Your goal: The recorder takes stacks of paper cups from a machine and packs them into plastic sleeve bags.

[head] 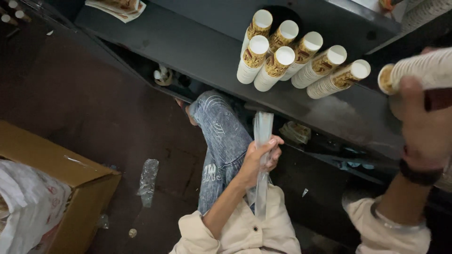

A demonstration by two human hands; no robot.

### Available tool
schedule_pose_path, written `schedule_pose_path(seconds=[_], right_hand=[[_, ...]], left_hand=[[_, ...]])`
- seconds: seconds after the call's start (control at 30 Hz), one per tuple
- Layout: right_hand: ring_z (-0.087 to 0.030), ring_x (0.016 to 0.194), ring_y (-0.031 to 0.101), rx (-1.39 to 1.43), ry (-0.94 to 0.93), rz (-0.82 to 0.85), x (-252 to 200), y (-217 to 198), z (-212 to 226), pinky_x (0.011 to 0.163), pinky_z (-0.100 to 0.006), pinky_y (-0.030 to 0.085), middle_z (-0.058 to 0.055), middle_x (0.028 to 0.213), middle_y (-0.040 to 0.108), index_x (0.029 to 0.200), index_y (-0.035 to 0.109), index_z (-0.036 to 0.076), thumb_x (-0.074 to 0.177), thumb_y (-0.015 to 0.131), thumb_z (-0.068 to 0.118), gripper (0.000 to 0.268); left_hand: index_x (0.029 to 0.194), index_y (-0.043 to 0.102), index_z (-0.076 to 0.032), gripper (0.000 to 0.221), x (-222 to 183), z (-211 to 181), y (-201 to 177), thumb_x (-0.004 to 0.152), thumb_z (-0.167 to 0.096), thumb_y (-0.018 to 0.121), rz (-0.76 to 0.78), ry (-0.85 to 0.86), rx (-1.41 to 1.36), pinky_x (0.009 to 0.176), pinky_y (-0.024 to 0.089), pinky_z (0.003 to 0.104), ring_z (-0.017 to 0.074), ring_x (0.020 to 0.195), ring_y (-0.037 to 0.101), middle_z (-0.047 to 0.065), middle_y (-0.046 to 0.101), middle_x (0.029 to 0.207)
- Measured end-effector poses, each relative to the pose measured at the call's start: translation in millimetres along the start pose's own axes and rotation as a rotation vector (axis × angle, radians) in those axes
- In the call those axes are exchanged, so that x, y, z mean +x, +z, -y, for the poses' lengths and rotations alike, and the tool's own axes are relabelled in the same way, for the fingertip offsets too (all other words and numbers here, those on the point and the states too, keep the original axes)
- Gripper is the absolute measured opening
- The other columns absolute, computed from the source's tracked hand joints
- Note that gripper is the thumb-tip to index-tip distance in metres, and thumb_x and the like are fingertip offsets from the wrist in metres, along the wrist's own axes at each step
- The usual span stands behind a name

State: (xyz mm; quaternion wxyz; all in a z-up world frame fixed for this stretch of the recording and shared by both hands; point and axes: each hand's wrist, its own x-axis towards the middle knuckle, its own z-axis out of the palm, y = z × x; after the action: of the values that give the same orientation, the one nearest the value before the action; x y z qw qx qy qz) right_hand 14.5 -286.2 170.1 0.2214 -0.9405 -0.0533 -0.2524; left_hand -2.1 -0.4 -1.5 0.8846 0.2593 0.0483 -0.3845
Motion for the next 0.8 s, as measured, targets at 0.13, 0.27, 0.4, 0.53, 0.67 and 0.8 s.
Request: schedule_pose_path(seconds=[0.13, 0.27, 0.4, 0.53, 0.67, 0.8], right_hand=[[-0.031, 0.13, 0.067, 0.116, 0.083, -0.052, -27.2, 9.3, 0.4, 0.109, -0.038, 0.059, -0.024, 0.139, 0.062, 0.151, 0.039, -0.003, 0.114, 0.071, 0.003, 0.049], [-0.028, 0.132, 0.066, 0.229, 0.231, -0.039, -45.3, 16.0, -4.5, 0.11, -0.038, 0.057, -0.022, 0.14, 0.061, 0.148, 0.04, -0.003, 0.108, 0.075, 0.001, 0.053], [-0.028, 0.132, 0.065, 0.276, 0.275, -0.017, -24.1, 18.0, 6.4, 0.11, -0.038, 0.057, -0.02, 0.138, 0.061, 0.146, 0.041, -0.003, 0.106, 0.076, 0.002, 0.054], [-0.027, 0.135, 0.063, 0.341, 0.211, -0.003, -13.6, 27.9, 4.1, 0.111, -0.039, 0.055, -0.019, 0.14, 0.059, 0.148, 0.041, -0.004, 0.104, 0.077, 0.005, 0.057], [-0.028, 0.132, 0.064, 0.26, 0.092, 0.024, -12.0, 30.6, 2.4, 0.115, -0.041, 0.057, -0.021, 0.136, 0.059, 0.147, 0.04, -0.005, 0.108, 0.077, 0.0, 0.054], [-0.029, 0.133, 0.063, 0.253, 0.088, 0.022, -13.7, 29.0, -1.0, 0.118, -0.042, 0.055, -0.021, 0.137, 0.059, 0.149, 0.039, -0.005, 0.108, 0.076, -0.002, 0.055]], left_hand=[[0.113, 0.061, -0.004, 0.028, 0.6, -0.6, 0.7, 0.103, -0.03, 0.062, 0.012, 0.033, 0.009, 0.041, 0.032, 0.019, 0.0036, 0.051, 0.045, 0.0, 0.055, 0.074], [0.112, 0.061, -0.004, 0.027, -2.3, -2.1, 3.8, 0.103, -0.029, 0.063, -0.006, 0.016, 0.01, 0.043, 0.033, 0.02, 0.0041, 0.051, 0.046, 0.0, 0.055, 0.073], [0.112, 0.061, -0.004, 0.027, 0.3, -2.5, 6.8, 0.102, -0.03, 0.063, -0.034, 0.011, 0.04, 0.041, 0.033, 0.019, 0.0039, 0.05, 0.045, 0.001, 0.056, 0.072], [0.112, 0.061, -0.004, 0.028, 1.0, -0.4, 3.1, 0.101, -0.029, 0.064, -0.031, 0.011, 0.029, 0.041, 0.033, 0.02, 0.0044, 0.049, 0.045, 0.001, 0.055, 0.071], [0.112, 0.06, -0.003, 0.029, 0.3, -1.8, 5.7, 0.101, -0.03, 0.064, -0.04, 0.019, 0.042, 0.041, 0.033, 0.019, 0.0041, 0.048, 0.044, 0.0, 0.054, 0.071], [0.113, 0.06, -0.004, 0.029, -0.1, -1.1, 4.7, 0.102, -0.03, 0.063, -0.029, 0.011, 0.026, 0.042, 0.033, 0.019, 0.004, 0.049, 0.044, 0.001, 0.055, 0.071]])
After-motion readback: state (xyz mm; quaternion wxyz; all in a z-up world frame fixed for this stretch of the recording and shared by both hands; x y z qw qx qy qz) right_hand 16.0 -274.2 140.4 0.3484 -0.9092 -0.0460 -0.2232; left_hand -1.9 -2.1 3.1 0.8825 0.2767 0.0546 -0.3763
